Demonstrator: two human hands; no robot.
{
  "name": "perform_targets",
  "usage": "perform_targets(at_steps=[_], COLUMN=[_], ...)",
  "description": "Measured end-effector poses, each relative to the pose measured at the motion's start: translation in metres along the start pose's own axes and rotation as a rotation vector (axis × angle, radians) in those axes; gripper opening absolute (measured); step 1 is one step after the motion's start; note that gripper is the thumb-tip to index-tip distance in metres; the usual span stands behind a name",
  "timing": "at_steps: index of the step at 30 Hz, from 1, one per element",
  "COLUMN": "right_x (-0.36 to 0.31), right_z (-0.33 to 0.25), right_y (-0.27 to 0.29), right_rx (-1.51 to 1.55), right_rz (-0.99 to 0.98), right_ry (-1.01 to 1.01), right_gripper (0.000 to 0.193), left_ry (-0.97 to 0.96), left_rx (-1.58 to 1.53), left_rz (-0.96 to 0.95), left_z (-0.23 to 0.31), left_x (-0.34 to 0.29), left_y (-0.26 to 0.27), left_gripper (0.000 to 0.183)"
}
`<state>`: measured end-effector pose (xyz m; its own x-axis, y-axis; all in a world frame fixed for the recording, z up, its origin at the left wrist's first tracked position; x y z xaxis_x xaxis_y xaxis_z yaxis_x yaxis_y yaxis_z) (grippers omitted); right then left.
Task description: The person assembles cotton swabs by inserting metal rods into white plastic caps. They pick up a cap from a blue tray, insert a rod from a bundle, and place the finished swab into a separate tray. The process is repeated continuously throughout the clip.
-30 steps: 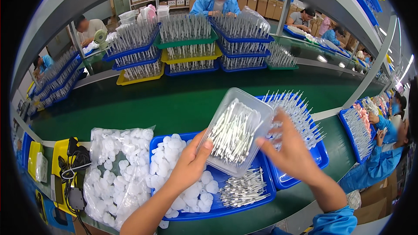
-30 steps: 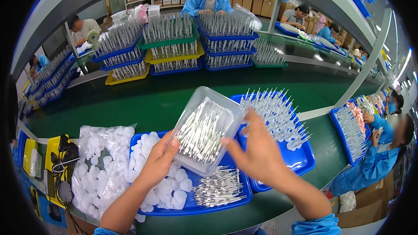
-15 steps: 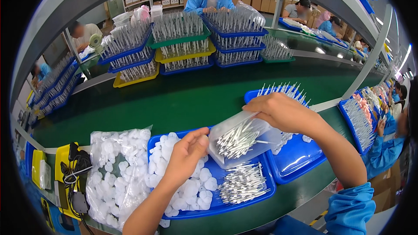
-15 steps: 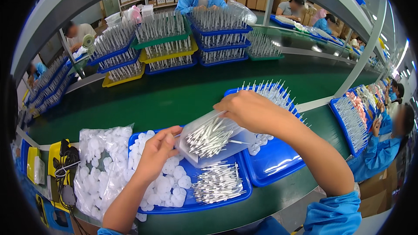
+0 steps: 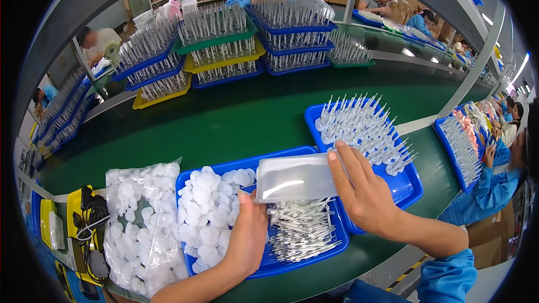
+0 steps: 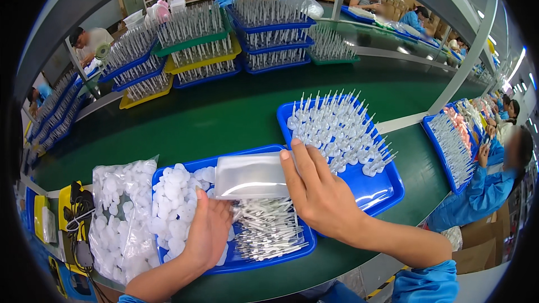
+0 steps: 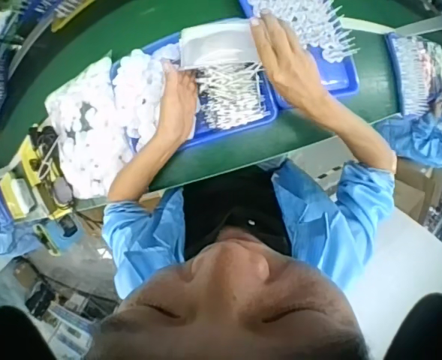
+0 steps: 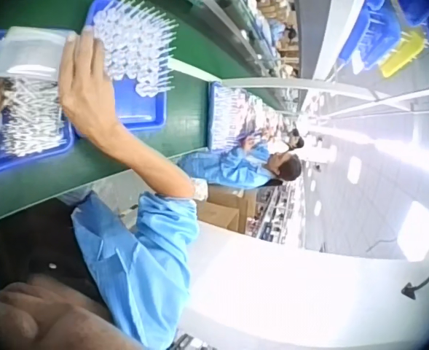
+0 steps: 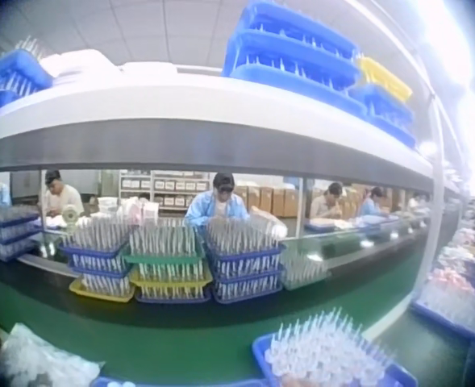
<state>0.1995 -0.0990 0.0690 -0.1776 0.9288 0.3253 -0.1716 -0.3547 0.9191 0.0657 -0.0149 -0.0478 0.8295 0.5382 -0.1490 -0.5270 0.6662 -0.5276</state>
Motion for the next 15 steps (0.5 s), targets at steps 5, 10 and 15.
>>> perform_targets(at_steps=[5, 10, 15], right_x=[0.001, 0.007, 0.016], right_z=[-0.001, 0.006, 0.025], right_y=[-0.004, -0.007, -0.011], right_rx=[-0.082, -0.081, -0.099], right_rz=[0.077, 0.087, 0.210], right_ry=[0.044, 0.017, 0.012], right_gripper=[0.062, 0.067, 0.076], left_ry=[-0.042, -0.045, 0.096], left_rx=[0.000, 0.132, 0.397], left_rz=[-0.070, -0.159, -0.166], left_z=[-0.005, -0.017, -0.015], left_x=[-0.001, -0.002, -0.010], left_y=[-0.015, -0.016, -0.021], left_gripper=[0.090, 0.092, 0.102])
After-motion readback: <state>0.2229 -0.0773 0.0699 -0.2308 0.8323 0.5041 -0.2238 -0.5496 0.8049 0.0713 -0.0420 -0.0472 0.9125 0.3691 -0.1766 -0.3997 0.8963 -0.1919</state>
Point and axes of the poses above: each hand's wrist, its own x-axis towards the middle knuckle, its own y-axis out of the back of the hand, z = x × y, the point moved 8 cm from there along x, towards the middle knuckle, and after that the axes turned 10 degrees about -z, right-handed, at the moved point
